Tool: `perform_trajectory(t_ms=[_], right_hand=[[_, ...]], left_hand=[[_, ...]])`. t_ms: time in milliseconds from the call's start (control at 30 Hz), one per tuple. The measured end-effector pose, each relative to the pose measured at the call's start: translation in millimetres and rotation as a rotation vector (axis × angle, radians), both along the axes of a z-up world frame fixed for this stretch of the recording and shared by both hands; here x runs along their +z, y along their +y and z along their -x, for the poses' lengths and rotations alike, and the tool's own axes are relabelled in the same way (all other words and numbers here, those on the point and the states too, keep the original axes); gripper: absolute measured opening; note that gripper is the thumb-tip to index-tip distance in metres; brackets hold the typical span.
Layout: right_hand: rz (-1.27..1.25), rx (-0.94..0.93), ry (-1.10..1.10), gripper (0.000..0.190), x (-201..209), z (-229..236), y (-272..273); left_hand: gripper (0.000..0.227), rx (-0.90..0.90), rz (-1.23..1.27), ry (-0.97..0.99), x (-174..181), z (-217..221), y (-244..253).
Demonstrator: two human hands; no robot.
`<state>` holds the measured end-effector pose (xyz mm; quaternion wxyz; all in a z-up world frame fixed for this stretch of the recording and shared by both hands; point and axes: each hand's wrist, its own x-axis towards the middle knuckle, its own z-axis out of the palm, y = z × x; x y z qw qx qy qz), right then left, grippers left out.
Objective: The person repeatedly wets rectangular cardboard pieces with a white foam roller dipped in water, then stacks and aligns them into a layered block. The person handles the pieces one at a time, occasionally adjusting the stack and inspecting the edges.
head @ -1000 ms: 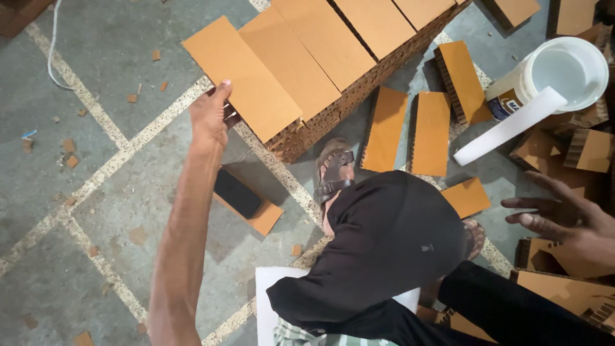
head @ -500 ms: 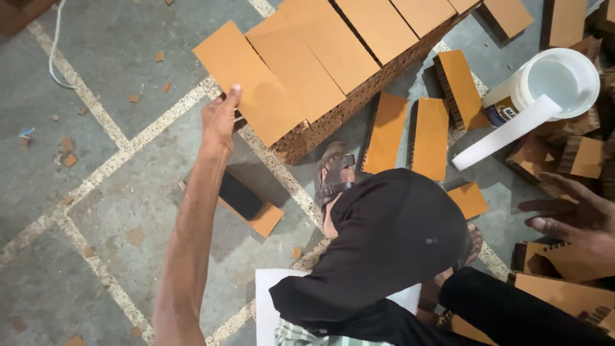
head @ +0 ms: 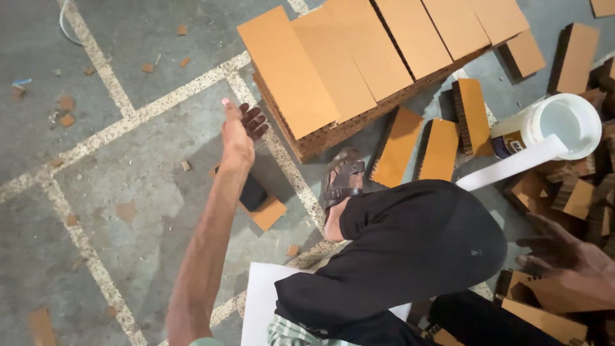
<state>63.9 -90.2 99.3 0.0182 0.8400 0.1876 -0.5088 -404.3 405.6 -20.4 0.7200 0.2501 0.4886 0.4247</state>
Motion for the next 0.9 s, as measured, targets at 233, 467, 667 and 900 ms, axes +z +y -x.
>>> perform_trajectory(t_ms=[233,467,667,900], right_hand=[[0.043,-0.006,-0.027,0.103,-1,-1,0],[0.035,-0.050,0.001,0.101,6,6,2],[0.008,-0.031,0.016,0.101,-8,0,-8],[0.089,0.103,-0.022,0.091,-6,1,-9]], left_hand=[[0.075,-0.006,0.034,0.002,22,1,-32],[0.060,-0.191,0.120,0.166,27,-8,-84],[0.056,-0.152,-0.060,0.185,12,-14,-66],[0.055,0.016,-0.083,0.146,6,-19,-25]])
